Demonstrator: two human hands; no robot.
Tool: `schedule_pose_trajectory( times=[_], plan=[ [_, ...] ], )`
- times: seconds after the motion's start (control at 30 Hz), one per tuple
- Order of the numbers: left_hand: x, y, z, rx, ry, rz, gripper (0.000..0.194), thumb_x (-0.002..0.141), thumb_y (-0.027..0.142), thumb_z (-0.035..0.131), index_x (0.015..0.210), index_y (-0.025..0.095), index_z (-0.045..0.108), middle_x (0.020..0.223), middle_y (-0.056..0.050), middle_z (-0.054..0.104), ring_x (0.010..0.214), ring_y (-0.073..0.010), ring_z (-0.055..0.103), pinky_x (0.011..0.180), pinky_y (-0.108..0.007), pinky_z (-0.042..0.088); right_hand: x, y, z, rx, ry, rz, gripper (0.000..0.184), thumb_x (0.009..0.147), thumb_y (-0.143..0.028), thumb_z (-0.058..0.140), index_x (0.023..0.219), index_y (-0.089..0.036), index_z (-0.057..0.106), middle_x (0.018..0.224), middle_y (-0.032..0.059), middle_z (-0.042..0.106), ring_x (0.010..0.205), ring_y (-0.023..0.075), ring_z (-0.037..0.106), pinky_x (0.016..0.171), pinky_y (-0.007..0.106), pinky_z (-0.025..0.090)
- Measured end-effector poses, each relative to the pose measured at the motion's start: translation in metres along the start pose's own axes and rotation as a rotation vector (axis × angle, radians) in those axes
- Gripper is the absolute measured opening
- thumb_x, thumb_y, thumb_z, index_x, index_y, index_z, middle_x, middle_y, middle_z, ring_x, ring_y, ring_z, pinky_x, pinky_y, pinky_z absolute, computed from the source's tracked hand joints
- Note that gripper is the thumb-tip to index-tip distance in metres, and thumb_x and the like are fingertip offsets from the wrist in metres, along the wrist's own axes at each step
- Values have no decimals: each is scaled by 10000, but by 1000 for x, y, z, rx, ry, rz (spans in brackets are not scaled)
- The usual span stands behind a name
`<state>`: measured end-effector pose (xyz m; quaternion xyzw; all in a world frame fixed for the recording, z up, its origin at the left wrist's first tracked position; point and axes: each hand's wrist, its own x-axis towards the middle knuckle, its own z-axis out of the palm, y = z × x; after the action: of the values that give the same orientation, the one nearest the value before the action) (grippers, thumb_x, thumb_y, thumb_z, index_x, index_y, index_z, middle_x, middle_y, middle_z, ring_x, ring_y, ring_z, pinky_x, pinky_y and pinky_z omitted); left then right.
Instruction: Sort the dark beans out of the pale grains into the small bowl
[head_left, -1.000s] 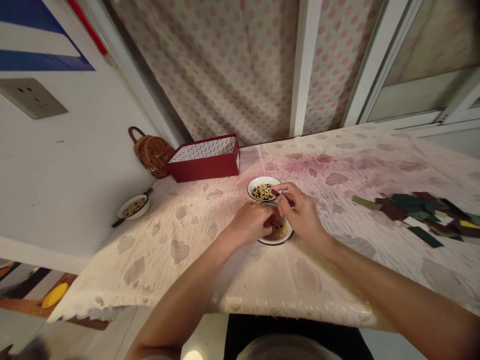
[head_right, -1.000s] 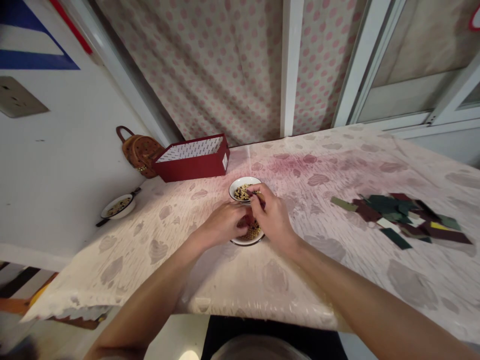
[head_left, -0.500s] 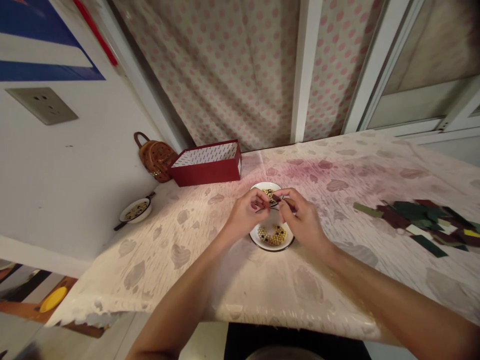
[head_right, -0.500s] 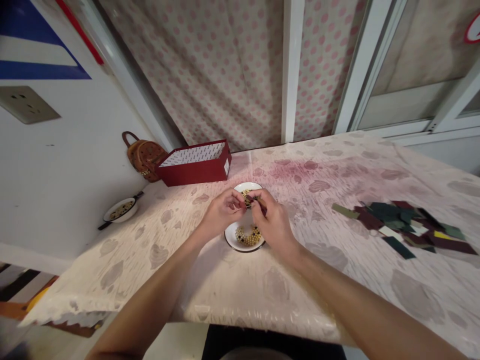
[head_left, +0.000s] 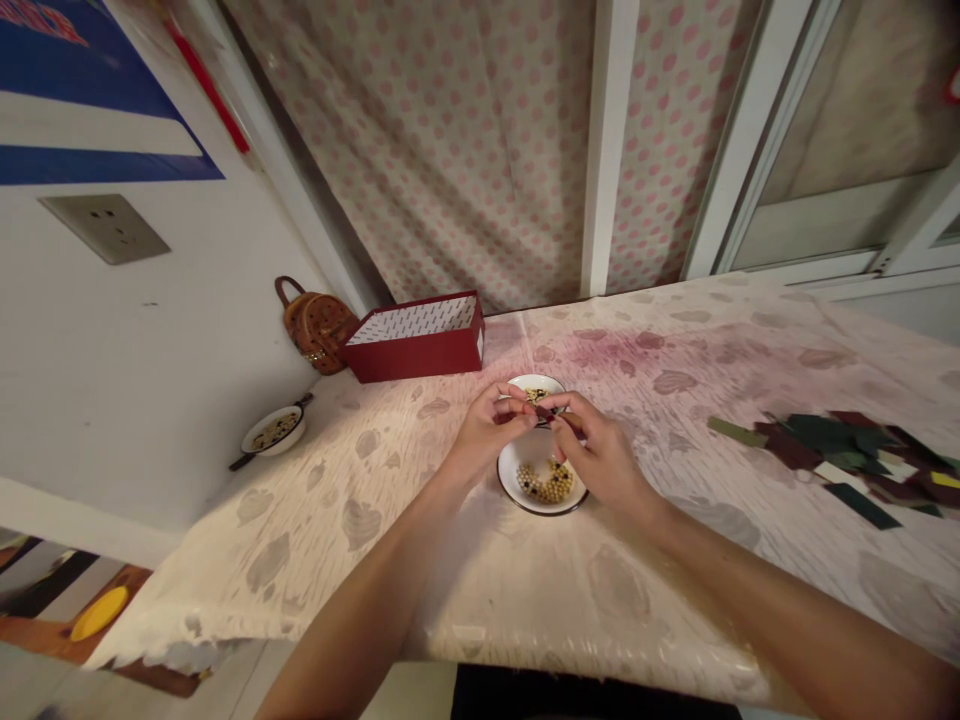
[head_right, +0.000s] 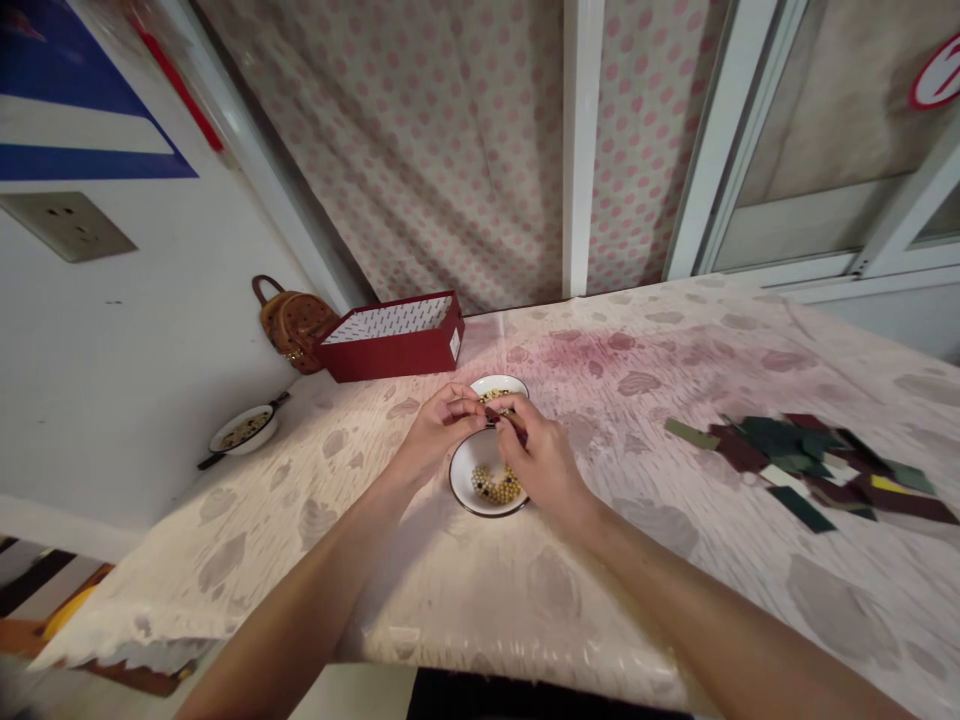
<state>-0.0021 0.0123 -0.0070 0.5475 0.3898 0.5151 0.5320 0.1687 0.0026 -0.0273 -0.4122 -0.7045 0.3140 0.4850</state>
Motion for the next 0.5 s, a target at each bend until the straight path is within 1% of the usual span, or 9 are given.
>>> schedule_pose_trajectory(
  times=[0.13, 0.33, 0.43, 0.5],
  plan=[
    [0, 0, 0, 5, -2, 23, 306, 744, 220, 787, 949, 172, 564, 807, 18, 667, 753, -102, 622, 795, -269, 459, 1, 1, 0, 14, -8, -6, 207, 957, -261, 470, 1107, -222, 608, 569, -69, 538, 515, 142, 541, 550, 262, 411],
    [2, -1, 0, 49, 15, 70, 286, 760, 212, 771, 946, 175, 557, 837, 5, 664, 780, -109, 622, 776, -262, 471, 1, 2, 0, -23, 24, 2, 198, 943, -285, 475, 1078, -219, 603, 573, -63, 538, 493, 137, 473, 520, 260, 373],
    [8, -7, -2, 135, 62, 165, 245, 774, 189, 743, 931, 177, 555, 834, 5, 648, 777, -110, 614, 754, -254, 476, 1, 2, 0, -42, 66, 20, 205, 939, -296, 475, 1074, -215, 606, 587, -53, 557, 488, 136, 482, 511, 258, 362],
    [14, -13, -4, 260, 126, 239, 192, 791, 167, 711, 915, 179, 566, 846, 2, 647, 777, -110, 612, 747, -249, 476, 1, 2, 0, -67, 92, 28, 214, 936, -299, 475, 1080, -211, 606, 590, -48, 568, 490, 140, 505, 519, 261, 371]
  ],
)
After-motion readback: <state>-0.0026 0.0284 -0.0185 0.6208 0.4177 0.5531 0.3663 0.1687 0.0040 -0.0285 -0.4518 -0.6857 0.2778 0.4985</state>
